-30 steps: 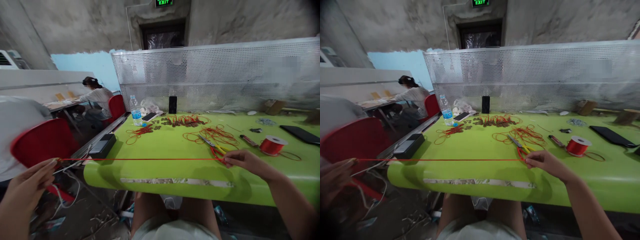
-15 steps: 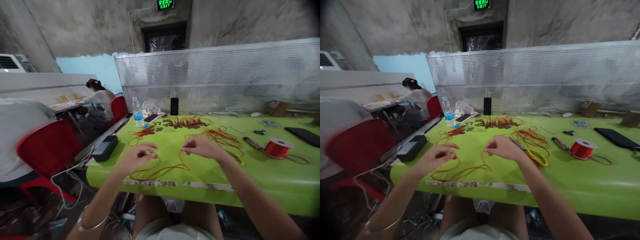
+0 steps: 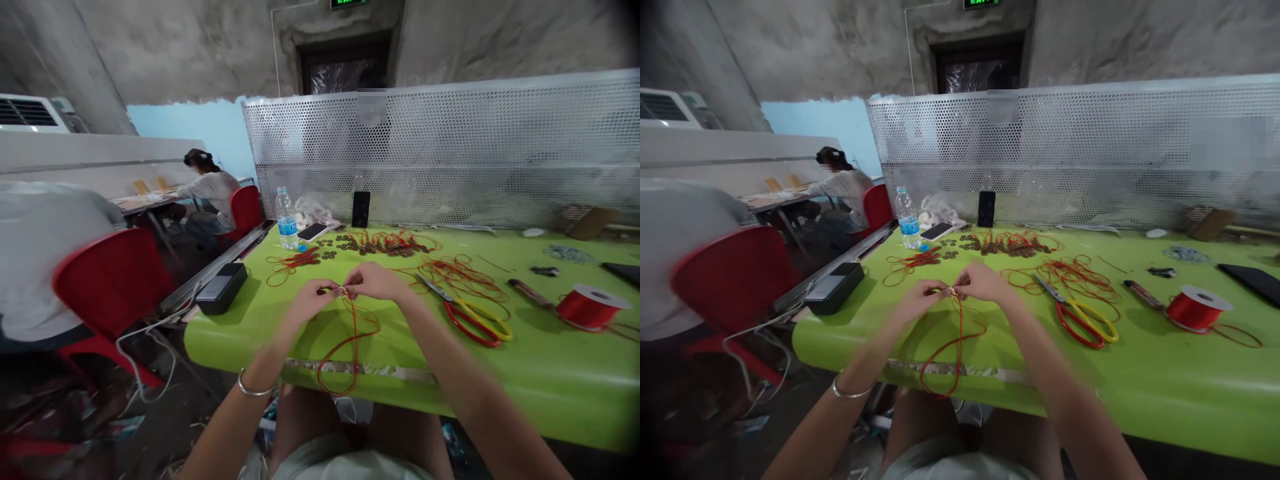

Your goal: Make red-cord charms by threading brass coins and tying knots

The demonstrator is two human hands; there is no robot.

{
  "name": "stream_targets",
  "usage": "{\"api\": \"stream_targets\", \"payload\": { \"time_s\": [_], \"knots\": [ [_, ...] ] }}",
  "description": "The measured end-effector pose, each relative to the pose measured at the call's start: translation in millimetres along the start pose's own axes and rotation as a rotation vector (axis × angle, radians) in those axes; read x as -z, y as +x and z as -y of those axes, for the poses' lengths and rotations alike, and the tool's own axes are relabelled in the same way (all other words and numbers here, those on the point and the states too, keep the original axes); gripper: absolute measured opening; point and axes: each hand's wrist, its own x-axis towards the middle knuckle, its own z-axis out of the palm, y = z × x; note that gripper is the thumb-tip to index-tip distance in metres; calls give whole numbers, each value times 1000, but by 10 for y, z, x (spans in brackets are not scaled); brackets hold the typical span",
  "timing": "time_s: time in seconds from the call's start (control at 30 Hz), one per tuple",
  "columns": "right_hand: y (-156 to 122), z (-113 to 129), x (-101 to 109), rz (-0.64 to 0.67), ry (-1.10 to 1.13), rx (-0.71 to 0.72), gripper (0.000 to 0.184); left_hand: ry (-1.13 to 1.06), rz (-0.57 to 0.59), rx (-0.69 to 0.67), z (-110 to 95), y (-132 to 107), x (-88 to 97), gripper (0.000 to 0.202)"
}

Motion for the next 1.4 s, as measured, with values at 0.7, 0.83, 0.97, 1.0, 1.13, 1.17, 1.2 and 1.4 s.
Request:
{"api": "stream_targets", "payload": {
  "time_s": [0.7,0.83,0.97,1.0,1.13,1.17,1.2,1.4],
  "knots": [
    [-44,-315,-58,-58,132,21,22,17,-165,22,130,-173,-130,34],
    [-6,-337,-106,-61,83,23,21,8,-127,27,134,-167,-138,36],
    [22,-334,-128,-42,65,34,21,25,-131,23,119,-170,-143,35],
    [22,-328,-128,-45,65,31,20,21,-131,30,116,-171,-144,35],
    [-10,-322,-104,-69,72,20,19,14,-187,63,110,-174,-140,35],
    [-24,-332,-94,-77,74,17,19,13,-199,75,110,-174,-138,35],
    [-38,-349,-83,-91,71,15,19,8,-207,84,109,-175,-136,35],
    [82,-515,-45,-313,-92,-18,24,-32,-231,79,111,-177,-129,36]
  ]
}}
